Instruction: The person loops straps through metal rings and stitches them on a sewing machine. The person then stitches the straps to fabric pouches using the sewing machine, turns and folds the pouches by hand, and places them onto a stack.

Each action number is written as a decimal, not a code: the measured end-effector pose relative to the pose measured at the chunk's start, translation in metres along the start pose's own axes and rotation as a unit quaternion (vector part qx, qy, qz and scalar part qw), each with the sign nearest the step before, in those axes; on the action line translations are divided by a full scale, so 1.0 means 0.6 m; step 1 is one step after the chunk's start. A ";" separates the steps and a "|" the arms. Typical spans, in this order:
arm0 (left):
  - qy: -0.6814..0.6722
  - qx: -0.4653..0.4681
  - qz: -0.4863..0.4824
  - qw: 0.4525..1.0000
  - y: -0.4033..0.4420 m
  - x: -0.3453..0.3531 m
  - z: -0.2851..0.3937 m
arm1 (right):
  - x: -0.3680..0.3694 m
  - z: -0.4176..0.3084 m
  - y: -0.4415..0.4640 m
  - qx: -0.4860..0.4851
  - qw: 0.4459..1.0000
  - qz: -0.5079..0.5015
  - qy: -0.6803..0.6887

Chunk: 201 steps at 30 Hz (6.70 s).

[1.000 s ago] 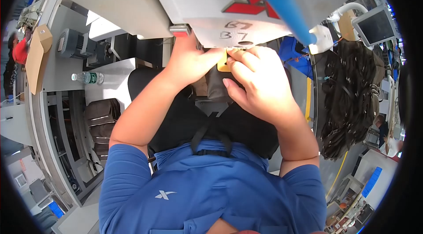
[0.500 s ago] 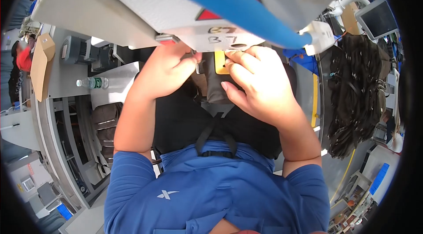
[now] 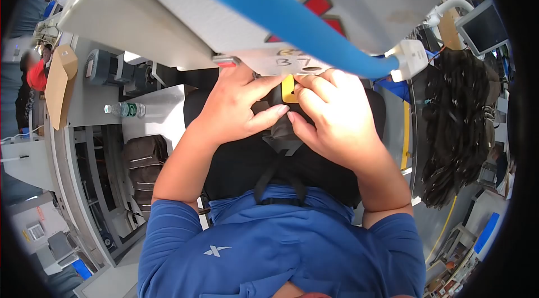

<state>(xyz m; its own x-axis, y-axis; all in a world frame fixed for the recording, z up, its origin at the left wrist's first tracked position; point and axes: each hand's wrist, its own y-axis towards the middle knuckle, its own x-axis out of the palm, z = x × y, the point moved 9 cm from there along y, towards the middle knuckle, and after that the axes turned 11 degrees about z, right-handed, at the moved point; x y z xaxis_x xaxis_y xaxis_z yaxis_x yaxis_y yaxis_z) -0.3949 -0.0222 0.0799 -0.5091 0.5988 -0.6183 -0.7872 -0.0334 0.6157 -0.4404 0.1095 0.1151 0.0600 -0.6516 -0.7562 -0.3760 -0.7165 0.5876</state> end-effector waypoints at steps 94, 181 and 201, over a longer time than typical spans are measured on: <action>-0.228 -0.118 -0.143 0.956 0.010 0.060 -0.114 | 0.015 -0.024 -0.013 0.020 0.998 0.046 -0.041; -0.134 -0.155 -0.043 0.978 -0.006 0.049 -0.098 | -0.021 0.016 -0.034 0.064 0.988 0.128 0.062; -0.270 -0.419 0.016 0.867 -0.122 0.056 0.026 | 0.053 0.110 -0.157 0.428 0.771 0.002 0.471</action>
<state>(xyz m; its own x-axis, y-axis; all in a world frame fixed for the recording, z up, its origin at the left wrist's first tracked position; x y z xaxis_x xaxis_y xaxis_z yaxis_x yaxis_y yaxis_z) -0.3488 0.0131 0.0215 -0.4753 0.8671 -0.1492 -0.8679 -0.4899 -0.0820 -0.4641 0.1729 0.0168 0.5508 -0.8342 0.0264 -0.8265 -0.5496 -0.1220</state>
